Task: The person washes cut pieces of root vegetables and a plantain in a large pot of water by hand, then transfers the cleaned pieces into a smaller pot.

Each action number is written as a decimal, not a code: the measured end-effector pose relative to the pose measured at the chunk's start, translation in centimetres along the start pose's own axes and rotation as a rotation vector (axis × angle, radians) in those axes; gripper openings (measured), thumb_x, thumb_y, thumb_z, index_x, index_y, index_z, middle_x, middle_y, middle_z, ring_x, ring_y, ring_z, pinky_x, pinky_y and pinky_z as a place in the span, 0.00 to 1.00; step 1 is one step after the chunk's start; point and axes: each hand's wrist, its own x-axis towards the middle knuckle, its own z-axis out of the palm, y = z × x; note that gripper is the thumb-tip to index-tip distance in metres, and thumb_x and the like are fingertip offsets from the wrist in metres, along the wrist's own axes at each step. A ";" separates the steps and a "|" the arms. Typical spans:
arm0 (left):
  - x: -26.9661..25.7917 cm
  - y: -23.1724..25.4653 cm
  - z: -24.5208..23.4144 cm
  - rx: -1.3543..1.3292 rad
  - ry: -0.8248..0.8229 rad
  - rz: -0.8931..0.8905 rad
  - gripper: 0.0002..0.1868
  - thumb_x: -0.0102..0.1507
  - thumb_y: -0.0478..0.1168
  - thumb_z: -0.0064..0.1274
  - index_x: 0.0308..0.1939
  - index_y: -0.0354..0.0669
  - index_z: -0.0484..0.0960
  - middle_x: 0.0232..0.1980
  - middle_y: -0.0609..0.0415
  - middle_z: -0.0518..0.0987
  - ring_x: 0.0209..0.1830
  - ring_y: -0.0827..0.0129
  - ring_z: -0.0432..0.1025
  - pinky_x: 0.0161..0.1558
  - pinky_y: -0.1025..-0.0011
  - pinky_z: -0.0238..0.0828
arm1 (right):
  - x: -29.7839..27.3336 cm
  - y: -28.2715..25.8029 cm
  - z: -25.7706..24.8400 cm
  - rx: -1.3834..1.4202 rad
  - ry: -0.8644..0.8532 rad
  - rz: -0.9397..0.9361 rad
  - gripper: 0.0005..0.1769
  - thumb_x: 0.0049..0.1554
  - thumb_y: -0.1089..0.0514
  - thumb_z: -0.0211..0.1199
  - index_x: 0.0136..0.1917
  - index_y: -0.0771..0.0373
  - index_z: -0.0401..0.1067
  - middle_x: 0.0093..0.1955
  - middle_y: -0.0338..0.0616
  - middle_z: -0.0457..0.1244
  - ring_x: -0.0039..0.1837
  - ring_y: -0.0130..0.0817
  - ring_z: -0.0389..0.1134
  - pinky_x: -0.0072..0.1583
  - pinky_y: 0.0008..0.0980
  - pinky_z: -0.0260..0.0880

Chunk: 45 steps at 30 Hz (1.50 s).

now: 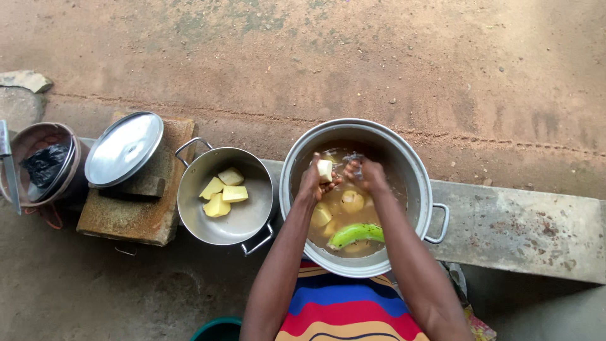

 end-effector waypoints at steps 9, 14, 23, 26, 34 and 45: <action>5.2 -2.5 -1.2 -0.236 -0.208 0.087 0.20 0.76 0.45 0.36 0.62 0.35 0.75 0.54 0.40 0.77 0.45 0.60 0.72 0.44 0.63 0.76 | -13.2 -8.3 2.4 -0.673 -0.219 -0.702 0.29 0.53 0.63 0.57 0.69 0.62 0.67 0.62 0.53 0.67 0.55 0.48 0.73 0.59 0.52 0.73; 2.4 -1.0 -0.8 -0.062 -0.160 0.112 0.18 0.71 0.45 0.47 0.60 0.38 0.77 0.52 0.46 0.79 0.44 0.63 0.75 0.48 0.61 0.77 | -15.0 -8.6 1.9 -0.878 -0.064 -0.787 0.31 0.55 0.67 0.62 0.72 0.62 0.65 0.62 0.56 0.66 0.59 0.51 0.71 0.64 0.51 0.70; -6.1 3.9 -1.0 0.244 -0.230 0.129 0.27 0.72 0.55 0.36 0.66 0.44 0.75 0.62 0.47 0.76 0.63 0.59 0.68 0.57 0.51 0.71 | -12.7 -6.4 1.2 -0.396 -0.118 -0.474 0.28 0.55 0.59 0.67 0.68 0.59 0.69 0.61 0.48 0.68 0.51 0.35 0.73 0.51 0.35 0.79; -6.3 3.4 -1.4 0.391 -0.253 0.316 0.26 0.68 0.39 0.34 0.70 0.48 0.71 0.72 0.49 0.72 0.75 0.59 0.64 0.66 0.50 0.69 | -11.6 -5.5 -1.0 0.002 -0.257 -0.376 0.22 0.60 0.57 0.63 0.67 0.63 0.70 0.54 0.48 0.68 0.46 0.31 0.72 0.47 0.32 0.78; -9.0 2.5 0.2 1.083 -0.093 0.547 0.40 0.62 0.23 0.43 0.76 0.60 0.61 0.79 0.48 0.63 0.77 0.52 0.58 0.73 0.49 0.42 | -12.4 -4.3 -1.4 0.132 -0.341 -0.330 0.23 0.60 0.52 0.66 0.65 0.67 0.73 0.51 0.49 0.70 0.44 0.31 0.71 0.46 0.32 0.76; -9.5 1.4 -1.5 0.894 -0.263 0.674 0.54 0.53 0.16 0.38 0.79 0.67 0.55 0.87 0.48 0.37 0.83 0.45 0.38 0.78 0.54 0.46 | -18.1 -5.1 0.1 -0.475 0.326 -1.189 0.38 0.48 0.53 0.80 0.66 0.65 0.68 0.61 0.54 0.68 0.62 0.48 0.71 0.63 0.44 0.75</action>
